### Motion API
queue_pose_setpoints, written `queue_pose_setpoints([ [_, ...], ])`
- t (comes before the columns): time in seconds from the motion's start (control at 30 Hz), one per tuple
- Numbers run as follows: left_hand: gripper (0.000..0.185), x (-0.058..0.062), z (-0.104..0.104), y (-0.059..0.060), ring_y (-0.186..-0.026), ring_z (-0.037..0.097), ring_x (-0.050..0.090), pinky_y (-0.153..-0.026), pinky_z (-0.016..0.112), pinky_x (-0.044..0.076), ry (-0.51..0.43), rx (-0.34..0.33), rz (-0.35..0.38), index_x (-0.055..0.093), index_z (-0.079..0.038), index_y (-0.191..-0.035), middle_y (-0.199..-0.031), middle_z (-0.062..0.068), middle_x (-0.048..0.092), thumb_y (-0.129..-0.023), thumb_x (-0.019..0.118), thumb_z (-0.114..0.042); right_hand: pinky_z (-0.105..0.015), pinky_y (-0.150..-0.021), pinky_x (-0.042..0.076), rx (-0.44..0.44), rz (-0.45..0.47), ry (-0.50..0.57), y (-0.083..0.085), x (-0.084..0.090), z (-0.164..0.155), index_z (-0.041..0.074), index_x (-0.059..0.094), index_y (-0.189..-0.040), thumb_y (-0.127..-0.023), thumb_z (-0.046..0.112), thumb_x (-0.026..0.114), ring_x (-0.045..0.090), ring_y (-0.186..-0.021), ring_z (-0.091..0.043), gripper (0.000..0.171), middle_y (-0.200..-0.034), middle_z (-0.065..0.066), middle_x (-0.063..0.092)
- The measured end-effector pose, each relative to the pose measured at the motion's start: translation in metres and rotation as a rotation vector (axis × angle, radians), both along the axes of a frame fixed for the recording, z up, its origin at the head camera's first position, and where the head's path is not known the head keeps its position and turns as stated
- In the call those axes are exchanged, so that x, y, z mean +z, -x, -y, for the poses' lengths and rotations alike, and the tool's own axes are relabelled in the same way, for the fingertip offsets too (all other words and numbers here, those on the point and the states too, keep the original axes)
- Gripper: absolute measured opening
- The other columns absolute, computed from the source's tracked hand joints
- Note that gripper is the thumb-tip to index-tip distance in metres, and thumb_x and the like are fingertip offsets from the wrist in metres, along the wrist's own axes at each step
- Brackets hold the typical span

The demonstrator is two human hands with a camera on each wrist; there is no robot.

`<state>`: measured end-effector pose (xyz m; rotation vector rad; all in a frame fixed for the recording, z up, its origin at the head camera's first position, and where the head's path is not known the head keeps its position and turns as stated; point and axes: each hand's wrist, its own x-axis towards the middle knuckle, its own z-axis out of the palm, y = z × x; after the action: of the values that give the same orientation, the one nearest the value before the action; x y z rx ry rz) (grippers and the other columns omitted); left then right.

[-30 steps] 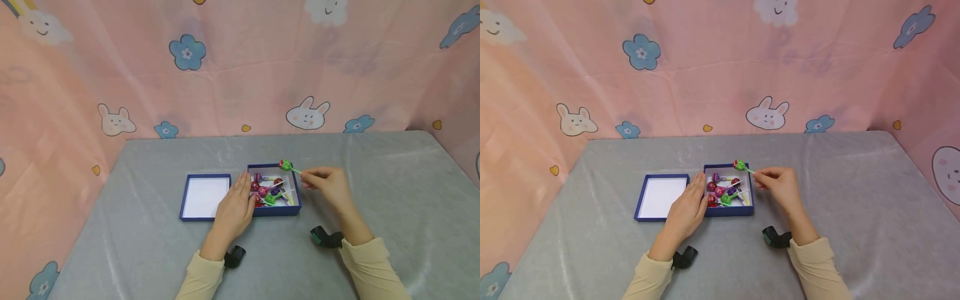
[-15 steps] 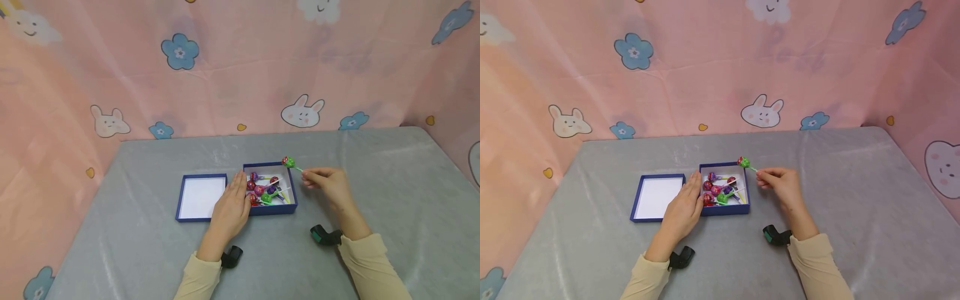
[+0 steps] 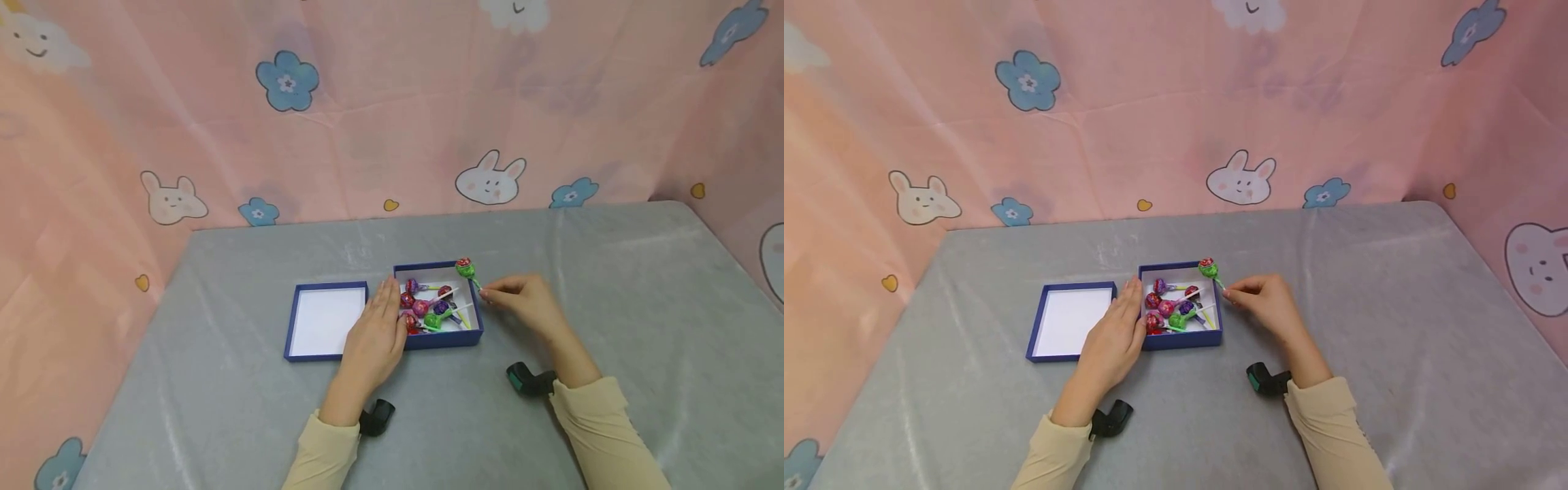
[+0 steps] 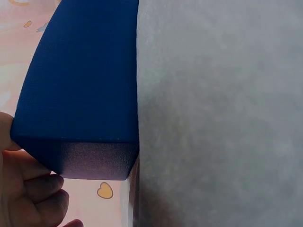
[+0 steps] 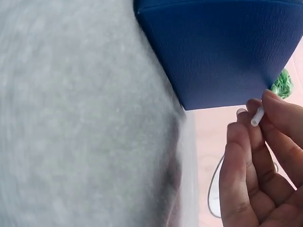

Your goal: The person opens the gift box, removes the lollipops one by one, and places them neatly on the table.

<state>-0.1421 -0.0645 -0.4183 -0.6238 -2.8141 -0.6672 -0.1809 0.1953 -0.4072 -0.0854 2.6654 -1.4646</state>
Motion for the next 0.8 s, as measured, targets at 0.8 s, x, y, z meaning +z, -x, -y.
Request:
queue_pose_setpoints([
  [0.8, 0.053, -0.003, -0.001, 0.0, -0.138, 0.026, 0.029, -0.11, 0.041, 0.028, 0.006, 0.006, 0.001, 0.033, 0.006, -0.143, -0.148, 0.017, 0.032, -0.098, 0.045, -0.02, -0.022, -0.063, 0.055, -0.11, 0.044, 0.276, 0.006, -0.011, -0.007, -0.02, 0.062, -0.104, -0.089, 0.001, 0.062, 0.061, -0.066, -0.003, 0.026, -0.082, -0.006, 0.069],
])
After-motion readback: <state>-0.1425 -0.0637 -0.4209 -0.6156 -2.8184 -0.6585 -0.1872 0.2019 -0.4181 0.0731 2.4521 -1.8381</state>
